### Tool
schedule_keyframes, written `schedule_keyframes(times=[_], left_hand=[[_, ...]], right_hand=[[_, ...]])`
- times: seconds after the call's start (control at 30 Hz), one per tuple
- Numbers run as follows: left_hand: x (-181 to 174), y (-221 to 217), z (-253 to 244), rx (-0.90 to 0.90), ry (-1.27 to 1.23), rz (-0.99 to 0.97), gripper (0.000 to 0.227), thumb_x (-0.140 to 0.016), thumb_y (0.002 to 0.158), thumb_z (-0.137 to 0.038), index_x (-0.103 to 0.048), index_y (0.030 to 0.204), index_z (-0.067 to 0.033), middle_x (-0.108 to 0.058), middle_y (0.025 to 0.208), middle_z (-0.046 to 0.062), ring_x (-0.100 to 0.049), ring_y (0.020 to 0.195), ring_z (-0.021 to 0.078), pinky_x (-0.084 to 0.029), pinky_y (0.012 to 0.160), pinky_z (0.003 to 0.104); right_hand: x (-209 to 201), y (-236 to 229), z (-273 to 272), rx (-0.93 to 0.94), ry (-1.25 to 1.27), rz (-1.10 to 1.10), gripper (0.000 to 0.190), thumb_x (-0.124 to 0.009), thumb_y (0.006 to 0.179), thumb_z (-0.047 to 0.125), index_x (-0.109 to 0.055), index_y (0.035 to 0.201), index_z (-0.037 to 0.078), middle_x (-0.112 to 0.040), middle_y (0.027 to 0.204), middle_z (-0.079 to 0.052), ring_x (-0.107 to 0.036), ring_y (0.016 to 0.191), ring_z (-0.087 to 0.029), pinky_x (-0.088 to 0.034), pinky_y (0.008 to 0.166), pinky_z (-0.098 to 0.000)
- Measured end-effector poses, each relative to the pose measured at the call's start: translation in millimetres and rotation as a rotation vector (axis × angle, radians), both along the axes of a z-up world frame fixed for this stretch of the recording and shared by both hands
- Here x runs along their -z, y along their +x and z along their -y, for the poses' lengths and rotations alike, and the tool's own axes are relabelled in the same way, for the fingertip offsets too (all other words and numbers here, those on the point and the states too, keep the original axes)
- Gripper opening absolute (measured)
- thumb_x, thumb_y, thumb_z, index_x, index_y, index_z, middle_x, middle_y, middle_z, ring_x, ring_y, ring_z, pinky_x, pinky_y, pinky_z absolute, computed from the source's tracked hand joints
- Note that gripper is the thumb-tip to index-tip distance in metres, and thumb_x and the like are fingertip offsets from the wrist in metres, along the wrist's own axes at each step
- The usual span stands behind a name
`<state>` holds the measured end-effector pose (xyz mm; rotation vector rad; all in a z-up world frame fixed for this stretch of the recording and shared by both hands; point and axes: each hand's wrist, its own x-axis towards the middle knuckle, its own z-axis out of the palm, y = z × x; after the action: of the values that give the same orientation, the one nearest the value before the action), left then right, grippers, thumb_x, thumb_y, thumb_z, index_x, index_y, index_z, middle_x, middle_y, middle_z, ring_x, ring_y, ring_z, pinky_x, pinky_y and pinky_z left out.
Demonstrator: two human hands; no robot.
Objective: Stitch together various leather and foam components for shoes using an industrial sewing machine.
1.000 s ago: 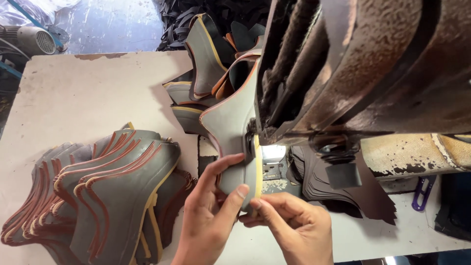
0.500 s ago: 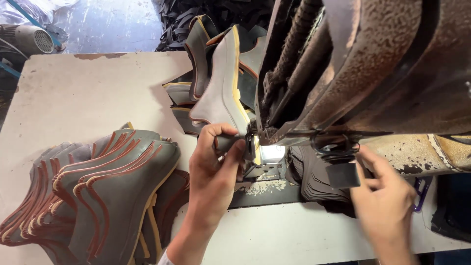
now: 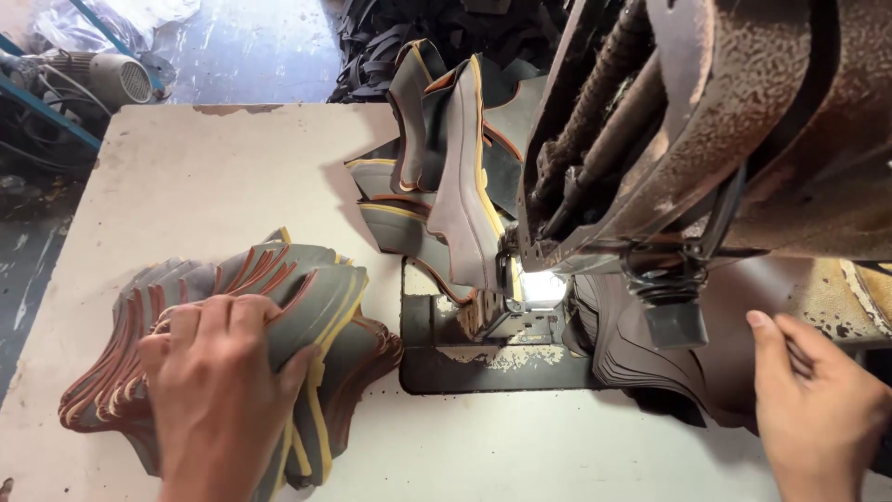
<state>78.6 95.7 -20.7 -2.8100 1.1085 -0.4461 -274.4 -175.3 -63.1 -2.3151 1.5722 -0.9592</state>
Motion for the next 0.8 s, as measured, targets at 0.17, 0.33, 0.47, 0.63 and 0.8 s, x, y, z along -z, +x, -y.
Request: schedule_keyframes(times=[0.17, 0.33, 0.47, 0.63, 0.8], left_hand=[[-41, -23, 3, 0.014, -0.573, -0.455, 0.044, -0.089, 0.070, -0.014, -0.076, 0.111, -0.0053, -0.071, 0.081, 0.008, -0.066, 0.061, 0.0185, -0.055, 0.055, 0.031], [-8, -42, 0, 0.035, -0.859, -1.081, 0.010, -0.081, 0.082, -0.007, -0.076, 0.081, 0.0025, -0.055, 0.053, 0.002, -0.036, 0.038, 0.0067, -0.024, 0.031, 0.025], [7, -54, 19, 0.211, -0.737, -0.967, 0.036, -0.074, 0.083, -0.013, -0.077, 0.118, -0.0035, -0.082, 0.102, 0.005, -0.068, 0.090, 0.0167, -0.052, 0.077, 0.031], [29, -53, -13, 0.046, -1.000, -1.112, 0.030, -0.068, 0.088, 0.000, -0.075, 0.116, 0.0083, -0.080, 0.075, 0.011, -0.061, 0.060, 0.0084, -0.046, 0.051, 0.021], [59, -82, 10, 0.186, -0.987, -1.590, 0.020, -0.071, 0.087, 0.002, -0.084, 0.100, 0.0092, -0.080, 0.072, 0.010, -0.058, 0.057, 0.0100, -0.038, 0.049, 0.024]], right_hand=[[-39, 26, -35, -0.043, 0.365, 0.181, 0.016, -0.072, 0.100, 0.001, -0.075, 0.112, -0.009, -0.062, 0.061, -0.016, -0.042, 0.039, -0.018, -0.030, 0.035, -0.0281], [-17, 32, -58, -0.124, 0.641, 0.254, 0.019, -0.080, 0.076, 0.000, -0.084, 0.094, -0.006, -0.076, 0.053, -0.020, -0.057, 0.035, -0.024, -0.044, 0.035, -0.0317], [-18, 45, -72, -0.368, 0.625, 0.319, 0.015, -0.080, 0.074, 0.003, -0.085, 0.087, -0.003, -0.084, 0.059, -0.009, -0.072, 0.044, -0.012, -0.056, 0.042, -0.0211], [-10, 47, -72, -0.317, 0.701, 0.376, 0.014, -0.079, 0.077, 0.000, -0.084, 0.088, -0.006, -0.084, 0.062, -0.011, -0.074, 0.047, -0.015, -0.059, 0.046, -0.0237], [-21, 66, -87, -0.643, 0.833, 0.325, 0.018, -0.070, 0.088, 0.017, -0.083, 0.091, 0.006, -0.086, 0.075, -0.002, -0.073, 0.063, -0.011, -0.054, 0.056, -0.0241]])
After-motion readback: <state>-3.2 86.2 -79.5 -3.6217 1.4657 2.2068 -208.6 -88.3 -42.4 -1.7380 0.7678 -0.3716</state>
